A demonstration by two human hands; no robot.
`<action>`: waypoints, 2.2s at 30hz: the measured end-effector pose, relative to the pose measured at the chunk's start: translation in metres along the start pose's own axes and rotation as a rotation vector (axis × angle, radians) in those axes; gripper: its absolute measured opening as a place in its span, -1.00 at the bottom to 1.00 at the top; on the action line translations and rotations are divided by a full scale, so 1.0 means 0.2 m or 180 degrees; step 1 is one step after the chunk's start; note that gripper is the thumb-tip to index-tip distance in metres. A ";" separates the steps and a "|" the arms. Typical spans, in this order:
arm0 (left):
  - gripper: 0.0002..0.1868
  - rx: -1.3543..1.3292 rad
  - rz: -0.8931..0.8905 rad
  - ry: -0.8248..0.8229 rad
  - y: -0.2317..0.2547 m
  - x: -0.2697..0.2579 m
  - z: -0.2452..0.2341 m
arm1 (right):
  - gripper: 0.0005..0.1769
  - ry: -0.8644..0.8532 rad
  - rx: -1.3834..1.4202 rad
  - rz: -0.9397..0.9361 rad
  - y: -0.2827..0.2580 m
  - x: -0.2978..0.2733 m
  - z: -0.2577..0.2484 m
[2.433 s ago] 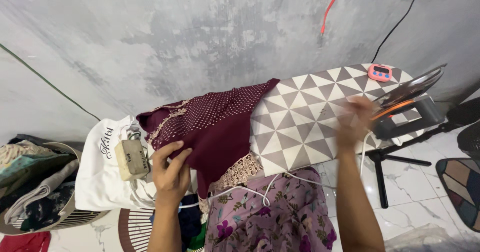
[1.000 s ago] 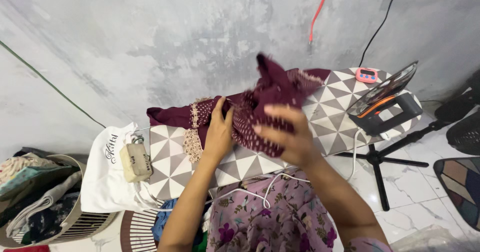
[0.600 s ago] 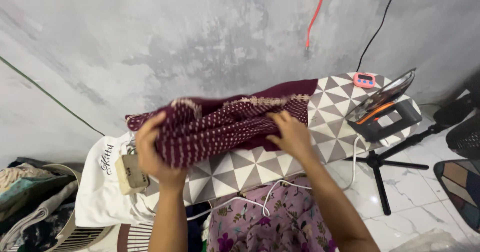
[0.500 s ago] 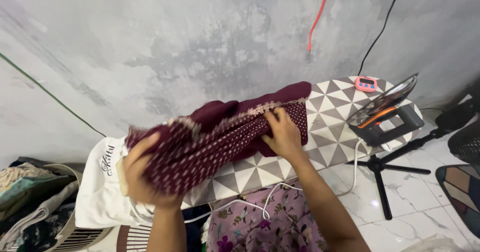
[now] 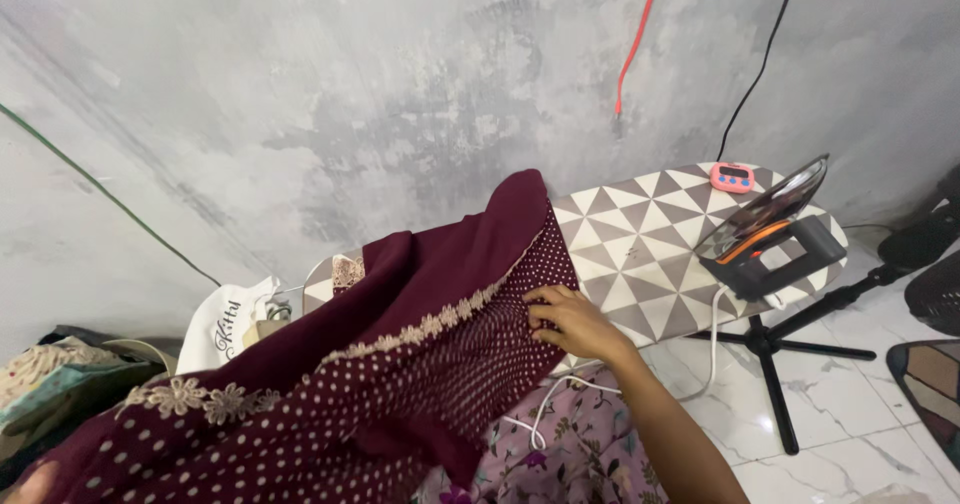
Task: The person irons a maroon garment with gold embellishments on an ironing board. They use a steam iron to smooth the fabric, frequently adjusting and flipping the garment to treat different sections and sides.
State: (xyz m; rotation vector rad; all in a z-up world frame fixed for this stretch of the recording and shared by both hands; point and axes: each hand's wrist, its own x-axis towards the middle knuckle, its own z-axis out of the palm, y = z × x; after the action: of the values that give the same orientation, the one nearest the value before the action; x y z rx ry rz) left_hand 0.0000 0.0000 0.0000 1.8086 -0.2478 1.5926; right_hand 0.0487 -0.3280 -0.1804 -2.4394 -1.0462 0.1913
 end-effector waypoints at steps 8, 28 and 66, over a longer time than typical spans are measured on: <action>-0.38 0.0123 -0.0121 -0.0178 -0.01 -0.02 -0.13 | -0.88 0.1520 0.2428 0.0943 0.45 -0.55 0.03; -0.15 0.1652 -0.0048 -0.0768 -0.48 -0.13 -0.42 | -0.71 0.3077 0.3189 -0.0204 0.25 -0.03 -0.83; -0.26 0.0556 0.0205 -0.3778 0.07 -0.80 0.01 | 0.03 0.1115 0.0588 0.1656 0.04 -0.40 -0.18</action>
State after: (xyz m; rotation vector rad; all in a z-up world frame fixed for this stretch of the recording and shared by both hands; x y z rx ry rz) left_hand -0.0425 -0.0582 -0.1434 2.7022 -0.7024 0.3881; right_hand 0.0088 -0.4030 -0.1563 -2.4073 -0.2246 0.0218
